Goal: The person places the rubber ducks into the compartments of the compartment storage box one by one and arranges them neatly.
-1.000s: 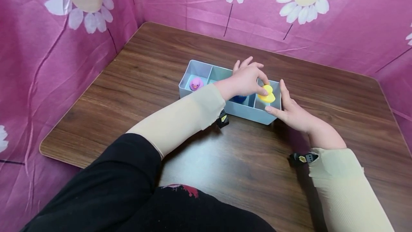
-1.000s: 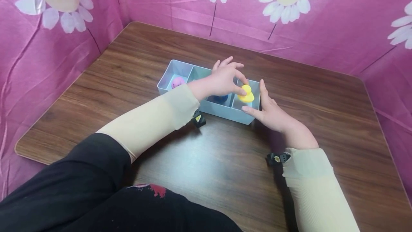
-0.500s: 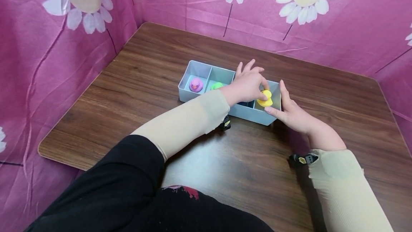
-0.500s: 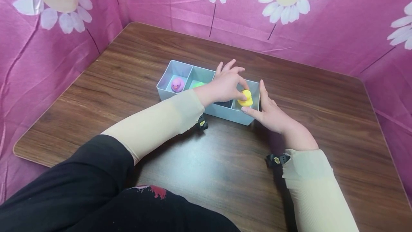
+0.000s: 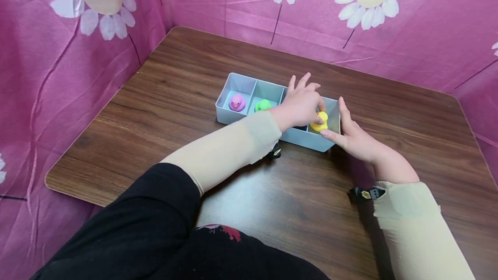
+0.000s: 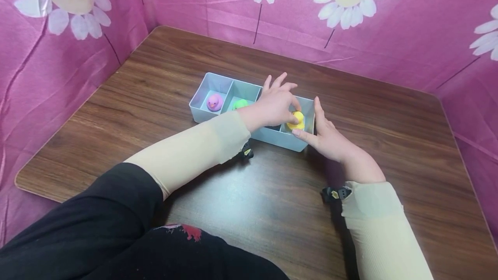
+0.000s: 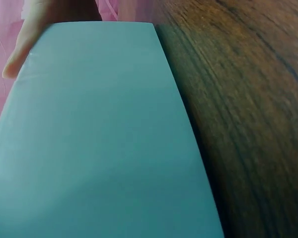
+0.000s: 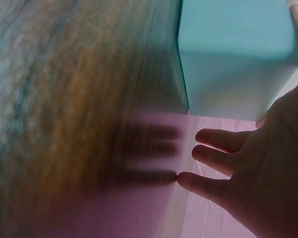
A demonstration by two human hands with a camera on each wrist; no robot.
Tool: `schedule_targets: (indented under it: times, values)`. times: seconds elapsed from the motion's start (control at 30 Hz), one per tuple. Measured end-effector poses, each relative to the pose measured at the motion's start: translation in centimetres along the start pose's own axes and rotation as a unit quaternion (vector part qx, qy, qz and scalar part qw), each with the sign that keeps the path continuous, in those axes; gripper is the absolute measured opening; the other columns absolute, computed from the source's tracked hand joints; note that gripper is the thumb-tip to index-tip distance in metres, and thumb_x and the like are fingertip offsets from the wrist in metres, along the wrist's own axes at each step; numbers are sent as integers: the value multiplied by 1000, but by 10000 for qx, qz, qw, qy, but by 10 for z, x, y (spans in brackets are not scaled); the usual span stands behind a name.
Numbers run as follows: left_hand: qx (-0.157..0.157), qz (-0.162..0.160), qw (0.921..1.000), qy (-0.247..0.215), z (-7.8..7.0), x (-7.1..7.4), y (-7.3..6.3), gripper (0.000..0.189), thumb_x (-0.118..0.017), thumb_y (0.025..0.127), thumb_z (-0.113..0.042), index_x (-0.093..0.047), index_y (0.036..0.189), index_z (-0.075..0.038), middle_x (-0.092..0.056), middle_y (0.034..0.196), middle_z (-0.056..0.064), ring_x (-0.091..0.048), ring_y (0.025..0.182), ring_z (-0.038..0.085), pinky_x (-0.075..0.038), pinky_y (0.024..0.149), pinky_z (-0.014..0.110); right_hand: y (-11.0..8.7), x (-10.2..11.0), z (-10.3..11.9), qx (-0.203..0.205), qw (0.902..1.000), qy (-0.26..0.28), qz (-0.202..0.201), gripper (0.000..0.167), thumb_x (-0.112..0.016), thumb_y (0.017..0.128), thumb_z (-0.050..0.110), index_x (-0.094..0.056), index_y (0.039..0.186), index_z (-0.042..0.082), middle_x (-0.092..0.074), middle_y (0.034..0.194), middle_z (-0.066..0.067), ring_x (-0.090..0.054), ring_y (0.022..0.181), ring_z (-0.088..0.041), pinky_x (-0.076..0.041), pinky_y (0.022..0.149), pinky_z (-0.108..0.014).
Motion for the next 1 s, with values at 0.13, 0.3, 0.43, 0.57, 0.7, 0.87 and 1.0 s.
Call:
schedule_targets:
  times: [0.13,0.3,0.43,0.57,0.7,0.87,1.0]
  values:
    - [-10,7,9999,120,-2,-1,0,16,-73,87,-49,-75,100,-42,-40,151,-11,11,149,22,20,110,50,-1,-1,1,-5,10000,27,19,100,-56,101,32,31,149,25,21,159,-15,5,145,-36,-5,112,-61]
    - [-24,11,9995,301,-4,0,0,14,-74,85,-49,-76,96,-40,-41,150,-10,10,149,24,19,111,51,-2,-1,2,8,10000,22,3,100,-56,101,32,31,149,24,21,159,-15,5,145,-35,-4,113,-61]
    - [14,35,9994,357,-5,1,1,15,-73,86,-50,-75,97,-41,-40,151,-9,11,149,24,17,112,52,-1,-1,1,9,10000,42,-1,100,-56,101,31,31,149,24,18,160,-15,1,144,-37,-6,113,-60]
    - [16,89,9992,380,-5,1,0,17,-74,85,-53,-74,96,-40,-38,152,-9,11,149,25,17,112,52,-1,-1,1,-3,10000,32,-14,100,-57,101,31,31,149,25,20,160,-14,3,145,-36,-5,113,-60]
    - [-37,138,9992,378,-4,1,-1,19,-73,84,-55,-73,95,-39,-38,152,-9,9,149,25,17,112,53,-1,-1,0,-33,10000,51,0,100,-56,101,31,31,149,25,23,159,-11,9,145,-32,-3,113,-60]
    - [-120,225,9992,303,-2,4,-1,18,-68,90,-48,-74,105,-40,-38,152,-10,8,149,25,13,113,54,-1,-1,-1,-51,10000,0,5,99,-56,101,32,31,149,25,25,159,-10,12,145,-31,-2,113,-60]
    - [-133,402,9986,324,-1,5,0,18,-66,91,-36,-73,107,-40,-38,153,-10,8,149,24,10,114,54,-1,-1,0,-68,10000,-57,14,99,-55,102,34,31,149,25,26,158,-9,14,145,-31,-1,113,-60]
Point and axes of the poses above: each hand's wrist, its own y-axis towards the middle knuckle, its own x-axis out of the back of the hand, z = x × y, the point moved 9 cm from there along y, towards the middle knuckle
